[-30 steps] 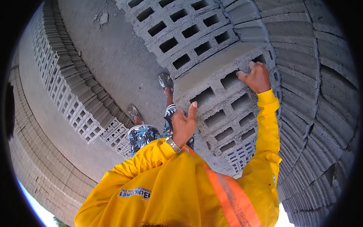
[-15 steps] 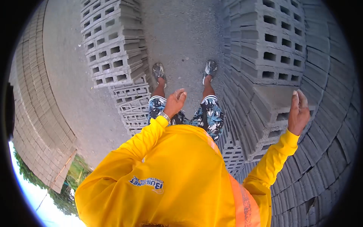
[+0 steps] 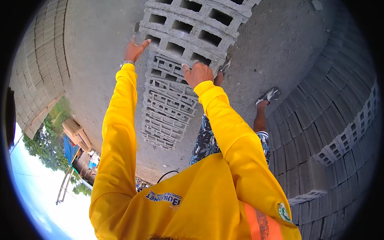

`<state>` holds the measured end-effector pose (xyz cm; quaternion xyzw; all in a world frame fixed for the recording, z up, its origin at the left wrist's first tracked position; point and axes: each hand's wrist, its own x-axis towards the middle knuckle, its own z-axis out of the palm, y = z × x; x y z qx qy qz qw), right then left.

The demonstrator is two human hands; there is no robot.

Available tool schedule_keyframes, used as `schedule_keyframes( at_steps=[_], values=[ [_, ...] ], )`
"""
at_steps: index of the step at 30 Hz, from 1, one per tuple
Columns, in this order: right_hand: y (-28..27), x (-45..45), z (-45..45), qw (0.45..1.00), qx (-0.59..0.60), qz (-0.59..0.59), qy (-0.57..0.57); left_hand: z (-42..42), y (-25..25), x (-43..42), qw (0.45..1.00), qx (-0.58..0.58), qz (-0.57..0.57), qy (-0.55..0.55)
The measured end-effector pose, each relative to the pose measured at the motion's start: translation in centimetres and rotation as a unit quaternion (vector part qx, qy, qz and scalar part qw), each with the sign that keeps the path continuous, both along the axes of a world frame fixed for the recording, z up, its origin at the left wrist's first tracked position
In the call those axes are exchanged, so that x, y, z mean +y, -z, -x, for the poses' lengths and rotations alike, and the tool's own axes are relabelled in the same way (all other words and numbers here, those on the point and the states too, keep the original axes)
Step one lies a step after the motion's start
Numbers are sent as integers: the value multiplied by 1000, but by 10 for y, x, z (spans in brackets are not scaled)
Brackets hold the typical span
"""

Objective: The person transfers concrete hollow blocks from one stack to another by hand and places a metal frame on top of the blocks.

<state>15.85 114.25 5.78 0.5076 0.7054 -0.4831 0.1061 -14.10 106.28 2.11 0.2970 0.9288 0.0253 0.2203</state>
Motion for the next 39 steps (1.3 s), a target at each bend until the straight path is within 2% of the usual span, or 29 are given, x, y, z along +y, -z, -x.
schedule_keyframes(
  at_steps=[2, 4, 5, 6, 8, 11, 12, 14, 16, 17, 18, 22, 25, 27, 28, 30, 33, 36, 39],
  values=[
    [-6, 10, 27, 997, -65, 32, -9, 20, 16, 13, 998, -46, 40, 24],
    [-2, 10, 34, 994, -79, 37, -66, 33, 32, 20, 988, -120, 91, 20],
    [1, 14, 38, 992, -83, 35, -92, 38, 40, 23, 991, -104, 84, 22],
    [5, 14, 39, 989, -100, 102, -46, 44, 52, 22, 993, -87, 78, 24],
    [12, 13, 39, 987, -117, 110, -29, 54, 72, 13, 995, -78, 62, 27],
    [29, 2, 48, 985, -125, 121, 24, 58, 76, 7, 995, -94, 35, 28],
    [35, -1, 52, 983, -127, 117, 57, 48, 56, 12, 995, -97, 28, 28],
    [33, -5, 58, 972, -163, 119, 117, 39, 48, 4, 994, -105, -14, 30],
    [37, -34, 45, 963, -165, 38, 210, -1, 3, 6, 997, -48, 61, -12],
    [43, -46, 38, 953, -163, -5, 255, -18, -8, -2, 998, -20, 61, -17],
    [50, -47, 26, 949, -157, -2, 272, -34, -16, -11, 998, 10, 61, -24],
    [47, -25, -40, 968, -113, 25, 224, -121, -67, -25, 988, 99, 103, -62],
    [20, 5, -97, 984, -93, 31, 147, -187, -102, -32, 982, 111, 100, -112],
    [-14, 17, -137, 988, -96, 1, 118, -229, -123, -40, 983, 67, 72, -153],
    [-38, 28, -160, 990, -92, 23, 107, -254, -138, -38, 984, 32, 59, -168],
    [-72, 41, -209, 994, -74, 24, 80, -301, -163, -33, 981, -40, -86, -167],
    [-134, 64, -295, 988, -71, -52, 130, -381, -208, 0, 970, -122, -117, -174],
    [-190, 90, -393, 977, -95, -125, 143, -468, -249, 44, 967, -158, -160, -115],
    [-247, 109, -491, 951, -111, -216, 191, -553, -283, 88, 925, -291, -230, -83]
  ],
)
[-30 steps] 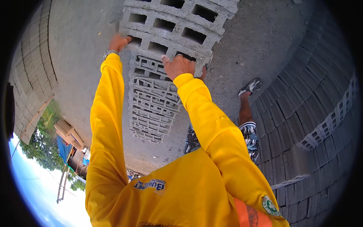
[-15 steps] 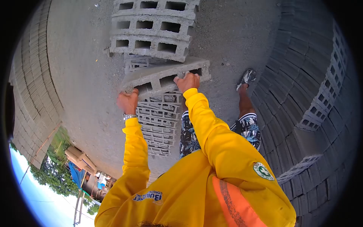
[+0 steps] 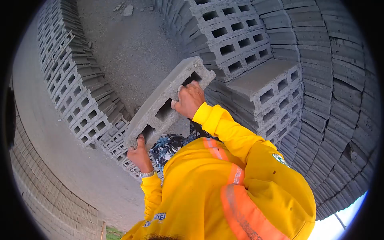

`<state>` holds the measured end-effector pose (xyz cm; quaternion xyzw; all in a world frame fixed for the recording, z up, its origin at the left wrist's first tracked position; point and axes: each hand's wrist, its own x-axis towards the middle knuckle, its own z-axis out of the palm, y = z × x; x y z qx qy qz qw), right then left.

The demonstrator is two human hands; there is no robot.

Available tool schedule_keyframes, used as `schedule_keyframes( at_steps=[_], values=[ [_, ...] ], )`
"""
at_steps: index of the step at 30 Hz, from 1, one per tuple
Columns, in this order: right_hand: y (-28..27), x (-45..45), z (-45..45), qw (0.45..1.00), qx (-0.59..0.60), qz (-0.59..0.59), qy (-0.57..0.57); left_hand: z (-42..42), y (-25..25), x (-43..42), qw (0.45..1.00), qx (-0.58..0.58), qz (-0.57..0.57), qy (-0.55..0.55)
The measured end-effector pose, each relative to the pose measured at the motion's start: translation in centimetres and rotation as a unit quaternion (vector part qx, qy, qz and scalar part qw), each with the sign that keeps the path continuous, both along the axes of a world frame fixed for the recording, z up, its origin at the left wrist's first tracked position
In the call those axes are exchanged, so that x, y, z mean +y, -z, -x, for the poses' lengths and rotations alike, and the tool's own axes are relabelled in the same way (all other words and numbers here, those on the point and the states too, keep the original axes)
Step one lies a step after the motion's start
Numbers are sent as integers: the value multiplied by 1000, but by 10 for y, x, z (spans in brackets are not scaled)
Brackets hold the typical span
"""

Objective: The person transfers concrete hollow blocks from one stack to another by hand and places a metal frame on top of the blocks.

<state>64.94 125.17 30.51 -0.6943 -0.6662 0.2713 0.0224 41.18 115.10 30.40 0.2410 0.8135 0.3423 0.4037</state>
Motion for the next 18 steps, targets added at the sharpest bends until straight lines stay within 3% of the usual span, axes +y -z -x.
schedule_keyframes(
  at_steps=[6, 9, 13, 17, 18],
  values=[
    [-82, 28, -181, 984, -92, -126, 91, -153, -47, 68, 977, -15, 36, 208],
    [-99, 33, -261, 981, -93, -114, 129, -222, -58, 87, 953, -15, 58, 296],
    [-98, 35, -349, 977, -115, -106, 146, -296, -55, 86, 944, -35, -5, 328],
    [-104, 39, -395, 979, -98, -20, 176, -349, -48, 81, 935, -37, -39, 349],
    [-94, 35, -410, 980, -110, -20, 166, -355, -52, 83, 933, -47, 5, 358]
  ],
)
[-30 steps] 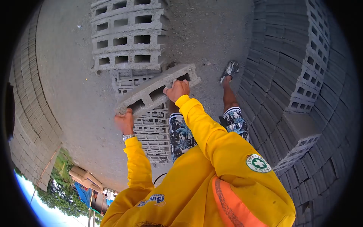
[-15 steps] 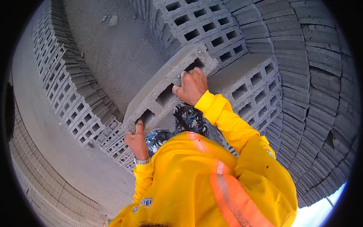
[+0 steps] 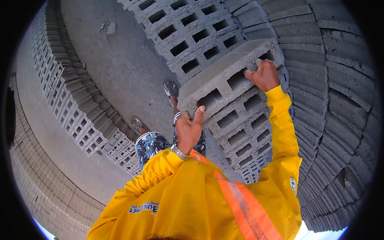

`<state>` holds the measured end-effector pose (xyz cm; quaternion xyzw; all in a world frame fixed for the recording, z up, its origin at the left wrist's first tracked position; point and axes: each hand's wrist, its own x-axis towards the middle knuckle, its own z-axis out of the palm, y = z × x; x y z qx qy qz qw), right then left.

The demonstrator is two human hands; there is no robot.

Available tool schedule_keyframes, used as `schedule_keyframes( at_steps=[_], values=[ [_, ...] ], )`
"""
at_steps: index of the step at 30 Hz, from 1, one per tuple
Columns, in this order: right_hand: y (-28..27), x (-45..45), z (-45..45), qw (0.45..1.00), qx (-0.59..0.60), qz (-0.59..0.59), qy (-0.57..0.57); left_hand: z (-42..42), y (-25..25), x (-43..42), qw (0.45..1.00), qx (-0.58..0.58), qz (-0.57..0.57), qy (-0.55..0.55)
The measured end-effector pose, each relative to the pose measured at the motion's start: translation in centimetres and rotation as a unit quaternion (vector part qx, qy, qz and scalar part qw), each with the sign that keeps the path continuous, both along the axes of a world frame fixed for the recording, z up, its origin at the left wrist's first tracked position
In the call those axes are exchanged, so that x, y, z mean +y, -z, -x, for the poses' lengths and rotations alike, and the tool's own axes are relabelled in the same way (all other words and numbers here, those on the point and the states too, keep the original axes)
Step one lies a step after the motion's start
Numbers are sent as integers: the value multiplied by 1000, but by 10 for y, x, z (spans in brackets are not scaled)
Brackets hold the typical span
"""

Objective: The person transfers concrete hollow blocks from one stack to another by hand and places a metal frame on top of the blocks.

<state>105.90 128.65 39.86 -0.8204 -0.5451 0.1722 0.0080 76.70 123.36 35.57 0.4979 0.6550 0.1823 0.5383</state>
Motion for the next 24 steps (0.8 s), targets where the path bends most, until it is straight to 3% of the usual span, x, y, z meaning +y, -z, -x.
schedule_keyframes(
  at_steps=[4, 16, 18, 19, 22, 23, 24],
  values=[
    [36, -19, -39, 1000, -3, 15, -8, -19, 1, 0, 996, 45, 64, 43],
    [35, -24, -48, 998, -25, 44, -28, -29, -8, 7, 993, 43, 82, 71],
    [47, -32, -57, 997, -49, 2, -55, -25, -1, 4, 989, 20, 89, 114],
    [36, -24, -49, 998, -18, 54, -13, -16, 3, 2, 986, 9, 94, 135],
    [25, -23, -37, 982, -150, 57, -95, 23, 33, -4, 981, -113, -22, 156],
    [13, -18, -29, 982, -160, 69, -68, 38, 50, -8, 971, -164, -66, 164],
    [-8, -9, -14, 981, -168, 82, -44, 59, 67, -10, 969, -186, -34, 158]
  ],
)
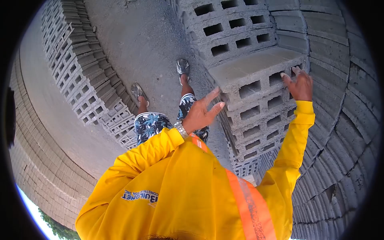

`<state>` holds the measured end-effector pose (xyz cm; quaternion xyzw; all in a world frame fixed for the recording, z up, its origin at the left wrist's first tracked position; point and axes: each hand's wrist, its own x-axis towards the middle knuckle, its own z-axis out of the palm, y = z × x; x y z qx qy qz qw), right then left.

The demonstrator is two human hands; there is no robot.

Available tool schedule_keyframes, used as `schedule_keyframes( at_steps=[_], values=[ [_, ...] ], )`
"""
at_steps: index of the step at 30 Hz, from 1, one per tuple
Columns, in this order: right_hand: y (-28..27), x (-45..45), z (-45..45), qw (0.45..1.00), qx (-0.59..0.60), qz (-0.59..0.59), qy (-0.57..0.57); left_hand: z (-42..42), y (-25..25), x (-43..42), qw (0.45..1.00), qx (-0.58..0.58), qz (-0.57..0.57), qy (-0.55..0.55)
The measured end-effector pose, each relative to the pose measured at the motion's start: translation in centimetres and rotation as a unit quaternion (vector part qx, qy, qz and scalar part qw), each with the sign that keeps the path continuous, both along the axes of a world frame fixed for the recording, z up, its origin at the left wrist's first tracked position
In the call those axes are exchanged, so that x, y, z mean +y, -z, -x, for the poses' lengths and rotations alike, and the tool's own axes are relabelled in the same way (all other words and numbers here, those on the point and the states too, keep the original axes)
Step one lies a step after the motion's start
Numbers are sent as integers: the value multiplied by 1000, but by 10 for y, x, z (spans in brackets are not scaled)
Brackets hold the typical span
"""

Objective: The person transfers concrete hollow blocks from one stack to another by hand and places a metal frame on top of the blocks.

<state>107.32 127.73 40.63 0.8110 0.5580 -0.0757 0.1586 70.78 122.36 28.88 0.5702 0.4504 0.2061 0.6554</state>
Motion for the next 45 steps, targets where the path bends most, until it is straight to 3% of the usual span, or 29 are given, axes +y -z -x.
schedule_keyframes(
  at_steps=[2, 4, 7, 10, 14, 16, 18, 23, 25, 27, 30, 31, 35, 37, 43, 45],
  values=[
    [-24, 14, 46, 999, 11, -40, 31, 59, 29, -6, 997, -31, 76, 6],
    [-35, 24, 107, 987, 50, -143, 46, 133, 61, -14, 991, 47, 108, -59],
    [-11, 44, 261, 976, 182, -109, 41, 278, 130, -46, 963, 197, 105, -151],
    [79, 53, 432, 920, 392, 8, -24, 446, 202, -119, 888, 271, 114, -354],
    [207, 16, 663, 848, 471, 168, -178, 647, 216, -146, 750, 434, 106, -488],
    [253, -14, 758, 800, 538, 192, -184, 721, 232, -147, 702, 469, 106, -526],
    [297, -41, 827, 809, 514, 120, -260, 782, 244, -129, 687, 503, 101, -515],
    [363, -47, 932, 843, 364, 196, -344, 872, 280, -71, 735, 544, 97, -392],
    [378, -47, 951, 854, 327, 261, -309, 892, 301, -60, 762, 545, 127, -326],
    [392, -52, 963, 873, 314, 252, -275, 908, 319, -48, 782, 546, 153, -257],
    [405, -52, 973, 893, 300, 268, -199, 932, 354, -50, 817, 478, 176, -269],
    [405, -49, 976, 896, 302, 284, -159, 930, 355, -54, 825, 462, 135, -297],
    [395, -46, 986, 914, 296, 268, -67, 906, 324, -60, 775, 527, 132, -322],
    [393, -59, 975, 932, 274, 228, -64, 870, 281, -65, 769, 472, 202, -380],
    [394, -62, 882, 924, 340, 174, -32, 735, 196, -102, 643, 613, 156, -432],
    [374, -47, 847, 906, 359, 219, -55, 688, 170, -104, 616, 640, 180, -423]
  ],
)
